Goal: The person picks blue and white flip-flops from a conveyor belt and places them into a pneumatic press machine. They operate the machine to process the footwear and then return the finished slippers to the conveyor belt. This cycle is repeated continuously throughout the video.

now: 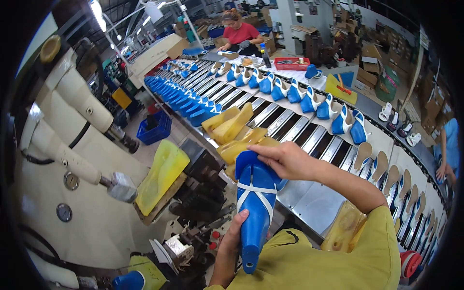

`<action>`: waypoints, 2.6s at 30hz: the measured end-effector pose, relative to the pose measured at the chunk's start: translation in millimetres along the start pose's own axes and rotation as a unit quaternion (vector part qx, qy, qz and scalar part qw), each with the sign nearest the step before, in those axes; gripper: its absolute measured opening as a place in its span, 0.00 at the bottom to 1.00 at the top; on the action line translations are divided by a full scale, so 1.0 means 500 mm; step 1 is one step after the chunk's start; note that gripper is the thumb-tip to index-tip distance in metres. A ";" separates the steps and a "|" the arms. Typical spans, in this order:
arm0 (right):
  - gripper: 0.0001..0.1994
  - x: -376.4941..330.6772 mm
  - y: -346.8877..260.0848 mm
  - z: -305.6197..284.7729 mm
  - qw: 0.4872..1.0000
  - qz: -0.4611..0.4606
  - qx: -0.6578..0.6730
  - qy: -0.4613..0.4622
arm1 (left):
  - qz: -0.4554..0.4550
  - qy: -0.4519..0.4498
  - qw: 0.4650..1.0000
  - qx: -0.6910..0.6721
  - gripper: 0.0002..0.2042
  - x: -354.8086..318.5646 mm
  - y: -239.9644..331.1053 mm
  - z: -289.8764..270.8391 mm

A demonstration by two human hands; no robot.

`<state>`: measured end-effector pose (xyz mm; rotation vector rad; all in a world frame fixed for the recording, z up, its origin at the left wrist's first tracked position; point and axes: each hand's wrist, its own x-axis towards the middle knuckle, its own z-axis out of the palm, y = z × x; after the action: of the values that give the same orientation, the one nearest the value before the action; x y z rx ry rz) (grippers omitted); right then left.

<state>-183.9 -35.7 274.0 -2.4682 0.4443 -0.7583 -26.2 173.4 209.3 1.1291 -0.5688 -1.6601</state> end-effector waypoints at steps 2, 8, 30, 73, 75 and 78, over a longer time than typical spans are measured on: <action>0.21 0.012 -0.015 0.026 0.999 -0.020 -0.005 -0.033 | -0.004 -0.003 1.000 -0.003 0.42 -0.008 -0.015 -0.019; 0.19 0.092 0.021 0.114 0.985 -0.158 0.046 0.059 | -0.008 0.071 0.995 -0.067 0.44 -0.018 -0.007 -0.031; 0.21 0.450 -0.079 0.207 0.920 -0.227 0.311 0.071 | 0.552 0.080 0.684 -0.470 0.40 0.235 0.296 -0.164; 0.15 0.631 -0.015 0.362 0.891 -0.313 0.282 -0.167 | 0.589 0.110 0.616 -0.511 0.42 0.077 0.248 -0.218; 0.15 0.615 0.022 0.386 0.886 -0.259 0.334 -0.188 | 0.595 0.102 0.625 -0.496 0.44 0.082 0.232 -0.203; 0.15 0.635 0.048 0.419 0.889 -0.181 0.362 -0.215 | 0.600 0.119 0.639 -0.466 0.40 0.078 0.220 -0.208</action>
<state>187.5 -116.5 246.4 -1.9111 -0.4173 -0.3773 115.0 110.9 233.8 0.0082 -0.1025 -0.3856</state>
